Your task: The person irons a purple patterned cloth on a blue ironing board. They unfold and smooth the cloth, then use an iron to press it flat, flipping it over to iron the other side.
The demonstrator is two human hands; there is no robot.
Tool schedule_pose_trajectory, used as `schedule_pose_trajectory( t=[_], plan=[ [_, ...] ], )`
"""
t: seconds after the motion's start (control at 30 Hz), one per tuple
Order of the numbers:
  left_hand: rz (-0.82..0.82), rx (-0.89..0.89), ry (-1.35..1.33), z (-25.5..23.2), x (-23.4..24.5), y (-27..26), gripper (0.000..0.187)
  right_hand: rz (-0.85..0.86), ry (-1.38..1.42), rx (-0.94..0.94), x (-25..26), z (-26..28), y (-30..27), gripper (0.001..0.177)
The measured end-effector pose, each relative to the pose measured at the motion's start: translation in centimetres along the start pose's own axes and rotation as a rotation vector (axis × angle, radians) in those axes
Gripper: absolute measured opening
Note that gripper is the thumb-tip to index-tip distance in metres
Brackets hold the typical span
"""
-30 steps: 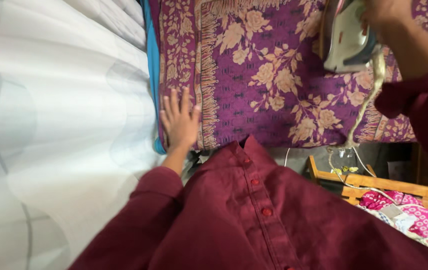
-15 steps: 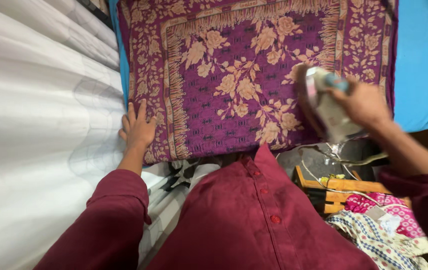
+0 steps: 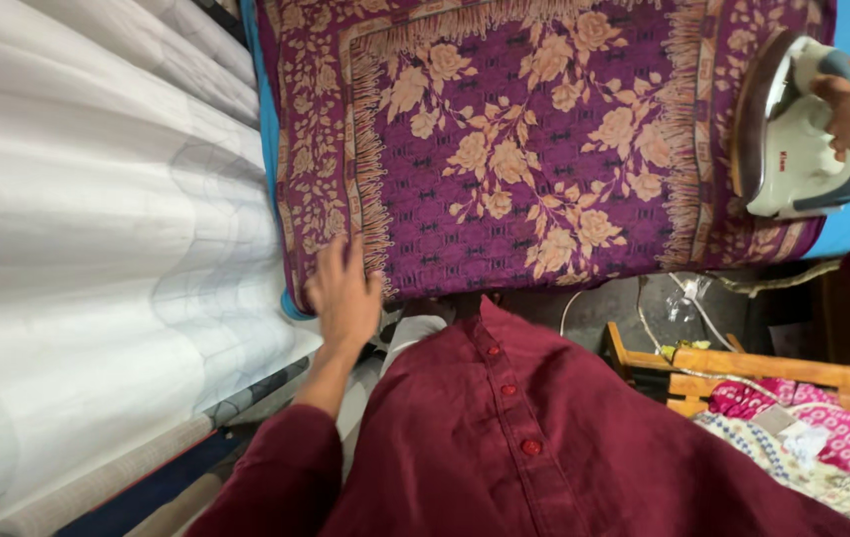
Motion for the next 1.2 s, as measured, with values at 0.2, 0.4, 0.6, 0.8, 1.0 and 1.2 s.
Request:
schedule_pose_trajectory(
  t=[0.2, 0.4, 0.6, 0.8, 1.0, 1.2],
  plan=[
    [0.020, -0.378, 0.032, -7.5, -1.7, 1.8, 0.069, 0.243, -0.183, 0.084, -3.7, 6.1, -5.4, 0.055],
    [0.264, 0.036, -0.011, -2.5, -4.5, 2.3, 0.101, 0.536, -0.189, 0.114, -9.7, 13.2, -14.9, 0.056],
    [0.269, 0.125, -0.047, 4.6, -4.2, 2.4, 0.132, 0.439, -0.073, 0.296, -10.4, 18.3, -17.1, 0.059],
    [0.418, 0.135, -0.078, 6.0, -6.1, 3.2, 0.146, 0.327, 0.169, 0.086, -11.5, 21.9, -13.6, 0.050],
    [0.371, 0.101, -0.023, 6.5, -5.8, 3.1, 0.147, 0.509, -0.126, 0.302, -12.3, 22.4, -12.8, 0.055],
    [0.604, 0.323, -0.016, 12.4, -3.9, 2.8, 0.147, 0.727, -0.681, 0.544, -12.3, 18.7, -13.0, 0.067]
  ],
)
Point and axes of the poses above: each hand's wrist, its own y-axis towards the middle knuckle, its own x-axis out of the back of the hand, z = x × y, the point moved 9 cm from there along y, towards the middle knuckle, and after that the axes turned 10 degrees about y, right-handed, at the moved point
